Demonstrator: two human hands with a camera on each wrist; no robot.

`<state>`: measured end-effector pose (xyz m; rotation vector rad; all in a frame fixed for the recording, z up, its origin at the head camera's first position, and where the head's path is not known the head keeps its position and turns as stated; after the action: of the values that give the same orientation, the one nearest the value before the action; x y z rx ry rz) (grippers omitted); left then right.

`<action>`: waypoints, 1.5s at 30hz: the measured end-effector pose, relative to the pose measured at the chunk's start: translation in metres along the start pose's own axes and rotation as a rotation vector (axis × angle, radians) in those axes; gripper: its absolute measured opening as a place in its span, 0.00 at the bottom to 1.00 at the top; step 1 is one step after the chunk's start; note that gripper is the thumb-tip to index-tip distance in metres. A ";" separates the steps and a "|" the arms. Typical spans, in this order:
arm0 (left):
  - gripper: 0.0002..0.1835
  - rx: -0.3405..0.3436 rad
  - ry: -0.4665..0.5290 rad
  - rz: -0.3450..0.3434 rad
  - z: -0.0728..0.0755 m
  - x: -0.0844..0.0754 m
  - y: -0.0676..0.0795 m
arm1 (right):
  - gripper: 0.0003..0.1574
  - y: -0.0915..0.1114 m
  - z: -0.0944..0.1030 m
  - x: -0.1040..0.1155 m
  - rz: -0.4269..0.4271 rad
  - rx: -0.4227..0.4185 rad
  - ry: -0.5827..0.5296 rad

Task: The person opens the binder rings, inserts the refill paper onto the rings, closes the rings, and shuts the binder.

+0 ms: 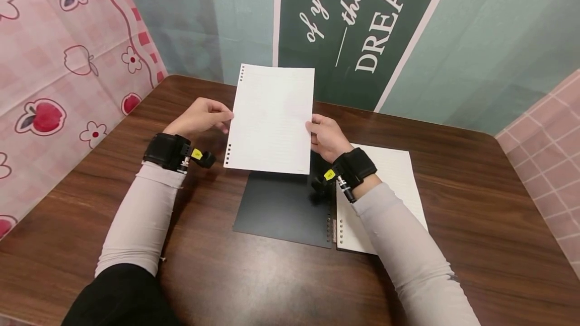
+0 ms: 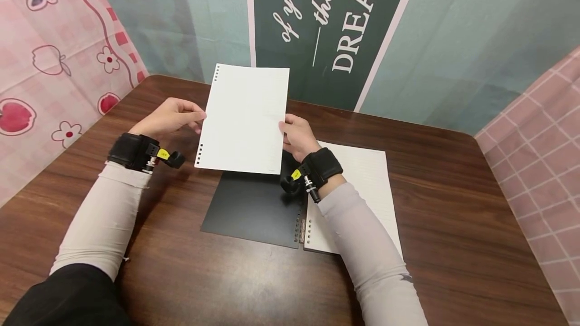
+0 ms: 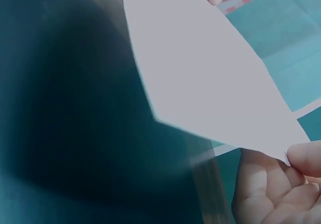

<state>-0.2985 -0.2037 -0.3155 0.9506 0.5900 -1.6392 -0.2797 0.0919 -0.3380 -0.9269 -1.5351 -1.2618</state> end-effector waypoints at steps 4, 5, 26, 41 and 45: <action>0.15 0.015 0.016 -0.013 -0.007 -0.003 -0.001 | 0.21 0.005 0.007 0.000 0.013 0.010 0.022; 0.15 0.019 0.020 -0.014 -0.008 -0.004 -0.001 | 0.21 0.006 0.009 0.000 0.017 0.011 0.028; 0.12 0.073 0.061 -0.062 -0.041 -0.022 -0.005 | 0.22 0.036 0.046 0.004 0.041 0.026 0.086; 0.10 0.090 0.096 -0.102 -0.058 -0.036 0.002 | 0.27 0.054 0.059 0.007 0.042 0.007 0.118; 0.10 0.100 0.089 -0.126 -0.061 -0.043 0.004 | 0.28 0.061 0.064 0.009 0.059 0.017 0.111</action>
<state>-0.2739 -0.1329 -0.3132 1.0823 0.6442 -1.7581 -0.2372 0.1663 -0.3156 -0.8710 -1.4198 -1.2358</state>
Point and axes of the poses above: each hand's wrist, its own y-axis away from the middle knuckle, its own z-axis out of the back of the hand, x = y × z, the point moved 4 cm from there along -y, towards the middle knuckle, and after that the axes turned 1 degree about z, right-handed, at the moved point
